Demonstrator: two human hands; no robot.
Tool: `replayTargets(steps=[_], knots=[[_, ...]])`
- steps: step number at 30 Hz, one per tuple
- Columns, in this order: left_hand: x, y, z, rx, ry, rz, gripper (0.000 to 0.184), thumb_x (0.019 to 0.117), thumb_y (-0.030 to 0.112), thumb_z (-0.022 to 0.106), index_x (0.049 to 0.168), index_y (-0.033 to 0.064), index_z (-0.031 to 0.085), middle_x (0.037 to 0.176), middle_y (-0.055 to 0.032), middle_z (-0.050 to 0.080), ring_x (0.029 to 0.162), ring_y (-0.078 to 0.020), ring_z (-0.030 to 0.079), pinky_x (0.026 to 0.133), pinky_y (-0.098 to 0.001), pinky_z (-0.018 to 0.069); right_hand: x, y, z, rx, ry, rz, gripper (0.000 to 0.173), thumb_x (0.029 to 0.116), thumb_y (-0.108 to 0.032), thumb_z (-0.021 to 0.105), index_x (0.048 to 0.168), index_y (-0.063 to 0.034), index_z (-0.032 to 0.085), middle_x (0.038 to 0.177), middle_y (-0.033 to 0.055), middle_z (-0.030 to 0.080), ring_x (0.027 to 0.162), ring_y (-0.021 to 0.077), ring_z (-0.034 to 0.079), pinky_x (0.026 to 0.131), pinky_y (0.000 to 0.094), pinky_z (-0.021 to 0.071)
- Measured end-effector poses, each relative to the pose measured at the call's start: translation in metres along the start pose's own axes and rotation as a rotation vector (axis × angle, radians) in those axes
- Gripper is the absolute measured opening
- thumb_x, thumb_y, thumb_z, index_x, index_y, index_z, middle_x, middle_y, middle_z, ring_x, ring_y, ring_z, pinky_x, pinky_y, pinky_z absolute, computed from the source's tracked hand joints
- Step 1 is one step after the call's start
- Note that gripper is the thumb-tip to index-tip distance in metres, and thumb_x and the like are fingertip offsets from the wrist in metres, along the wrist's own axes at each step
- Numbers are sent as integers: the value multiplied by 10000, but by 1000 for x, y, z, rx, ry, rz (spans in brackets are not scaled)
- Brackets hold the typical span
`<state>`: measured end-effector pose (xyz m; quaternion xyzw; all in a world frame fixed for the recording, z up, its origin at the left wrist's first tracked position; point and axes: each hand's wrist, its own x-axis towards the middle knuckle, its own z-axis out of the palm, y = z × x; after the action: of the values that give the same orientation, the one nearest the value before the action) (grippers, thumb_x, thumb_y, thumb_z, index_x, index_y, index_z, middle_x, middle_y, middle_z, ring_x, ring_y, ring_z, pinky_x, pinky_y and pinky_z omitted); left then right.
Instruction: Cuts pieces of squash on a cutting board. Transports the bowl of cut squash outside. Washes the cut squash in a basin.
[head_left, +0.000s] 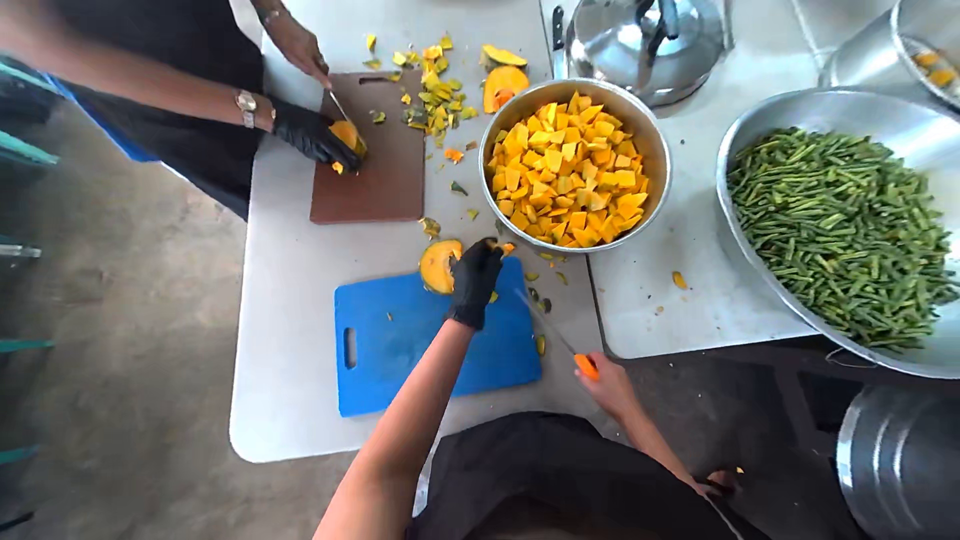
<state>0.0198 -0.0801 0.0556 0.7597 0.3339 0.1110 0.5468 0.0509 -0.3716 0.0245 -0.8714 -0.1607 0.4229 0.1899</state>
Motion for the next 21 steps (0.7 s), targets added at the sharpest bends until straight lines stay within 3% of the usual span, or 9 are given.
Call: replayTargets(steps=[2,5,7,10,12,14,17,19,21], knots=[[43,30,11,-29,-71,57,445,1058,191,548,1442,-30,516,1185,-216,683,1013,-270,693,934,-445,558,10,-16,2,-15,-99,-15,430,1023,-233,627,1347,44,574,1162,282,676,1096,429,665,976,593,506],[80,49,12,-1,-46,65,448,1064,211,536,1445,-24,515,1242,-236,660,1073,-319,667,946,-484,533,28,-39,5,-34,-169,61,441,1048,-276,596,1378,13,549,1215,261,663,1152,406,649,1006,574,492],[89,46,3,-33,36,75,430,1063,232,530,1425,-1,538,1297,-222,639,1110,-301,656,951,-476,534,35,-47,-4,-11,-93,99,456,1065,-290,565,1393,24,527,1219,268,661,1156,414,650,1006,571,496],[79,11,-26,36,212,80,411,1056,216,538,1387,-27,559,1307,-237,635,1129,-304,659,975,-461,533,41,-48,-18,9,7,116,482,1072,-301,549,1397,52,511,1199,290,660,1138,437,652,991,585,498],[59,-21,-48,195,279,-37,466,1038,244,576,1411,-31,526,1341,-282,591,1183,-387,620,1009,-531,503,46,-47,-24,-6,35,95,459,1061,-278,574,1362,64,529,1167,294,663,1101,439,661,968,592,506],[35,-46,-58,310,273,-249,654,997,341,647,1494,-17,417,1410,-344,500,1248,-478,553,1023,-600,473,53,-48,-27,-13,37,75,441,1048,-261,594,1350,57,541,1164,287,663,1090,431,663,955,591,511],[14,-70,-45,276,249,-562,993,891,433,779,1589,8,217,1488,-374,387,1300,-481,517,1040,-550,486,64,-52,-24,-36,26,71,461,1038,-260,610,1381,39,538,1237,274,653,1150,418,651,999,574,499],[18,-78,-31,165,317,-671,1065,834,383,849,1591,0,205,1519,-376,341,1338,-487,476,1055,-538,479,70,-57,-21,-52,34,66,466,1034,-246,615,1396,34,531,1263,270,646,1157,410,653,1003,560,503],[32,-84,-20,-1,441,-672,975,846,270,849,1562,-23,257,1511,-369,360,1356,-486,456,1061,-546,479,78,-63,-18,-74,39,51,495,1030,-225,612,1441,26,497,1325,268,621,1182,410,649,1010,553,510]])
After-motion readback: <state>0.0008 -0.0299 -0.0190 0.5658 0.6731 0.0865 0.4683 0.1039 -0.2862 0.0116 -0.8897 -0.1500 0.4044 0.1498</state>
